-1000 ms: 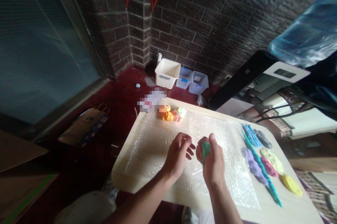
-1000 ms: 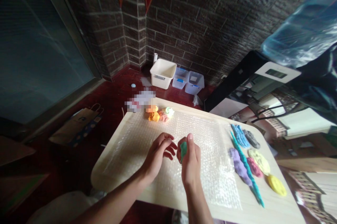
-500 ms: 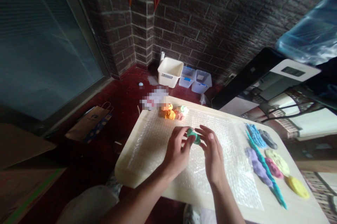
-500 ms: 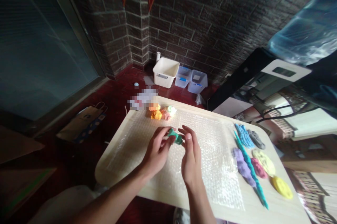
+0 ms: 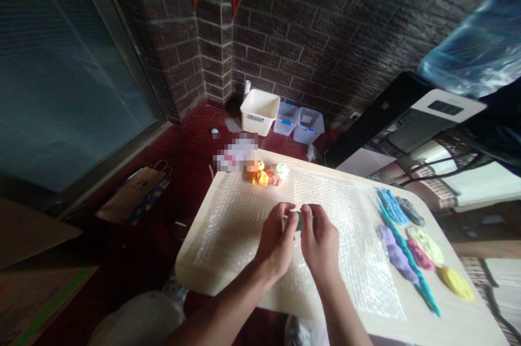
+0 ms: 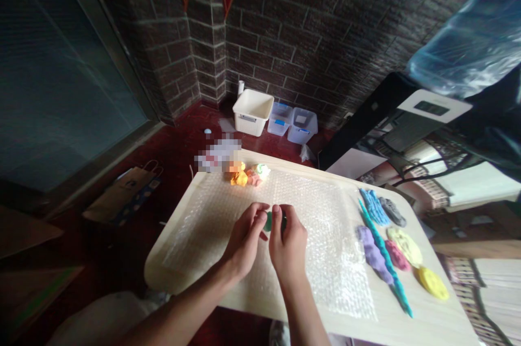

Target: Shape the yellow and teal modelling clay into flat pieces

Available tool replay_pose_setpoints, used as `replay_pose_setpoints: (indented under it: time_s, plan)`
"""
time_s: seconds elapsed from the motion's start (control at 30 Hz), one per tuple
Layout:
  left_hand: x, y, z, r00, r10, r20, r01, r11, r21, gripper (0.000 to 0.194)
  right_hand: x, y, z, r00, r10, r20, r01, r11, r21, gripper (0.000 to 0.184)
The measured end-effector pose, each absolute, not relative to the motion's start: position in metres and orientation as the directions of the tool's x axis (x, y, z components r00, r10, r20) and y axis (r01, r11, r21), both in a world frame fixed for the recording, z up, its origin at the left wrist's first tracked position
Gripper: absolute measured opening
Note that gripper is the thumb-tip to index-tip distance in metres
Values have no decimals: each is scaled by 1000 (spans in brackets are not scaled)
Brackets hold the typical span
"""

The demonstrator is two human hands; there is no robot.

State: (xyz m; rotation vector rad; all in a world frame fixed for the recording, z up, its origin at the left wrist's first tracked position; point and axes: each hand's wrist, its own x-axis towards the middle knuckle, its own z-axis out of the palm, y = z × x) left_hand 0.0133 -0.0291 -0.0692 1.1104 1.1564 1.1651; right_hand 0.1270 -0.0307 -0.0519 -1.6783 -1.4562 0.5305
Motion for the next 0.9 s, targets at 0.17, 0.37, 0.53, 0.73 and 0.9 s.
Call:
replay_pose_setpoints:
  time_s: [0.17, 0.37, 0.53, 0.73, 0.9]
  plan:
    - [19, -27, -77, -69, 997, -22, 7, 23, 1000, 37, 115, -37, -52, 167, 967, 193, 655, 38, -755, 42]
    - [11, -28, -75, -56, 997, 54, 110, -47, 993, 37, 109, -37, -44, 196, 976, 90, 722, -81, -688, 53]
    - [10, -27, -69, -122, 991, 58, 53, -52, 997, 49, 105, -37, -41, 164, 986, 43, 565, -58, -823, 70]
    - [14, -25, -64, -151, 986, -66, -87, 53, 995, 59, 102, -40, -57, 169, 964, -204, 111, -224, -968, 68]
    - [14, -24, -64, -192, 951, -243, -222, 200, 954, 56, 102, -37, -61, 241, 942, -235, -12, -239, -971, 63]
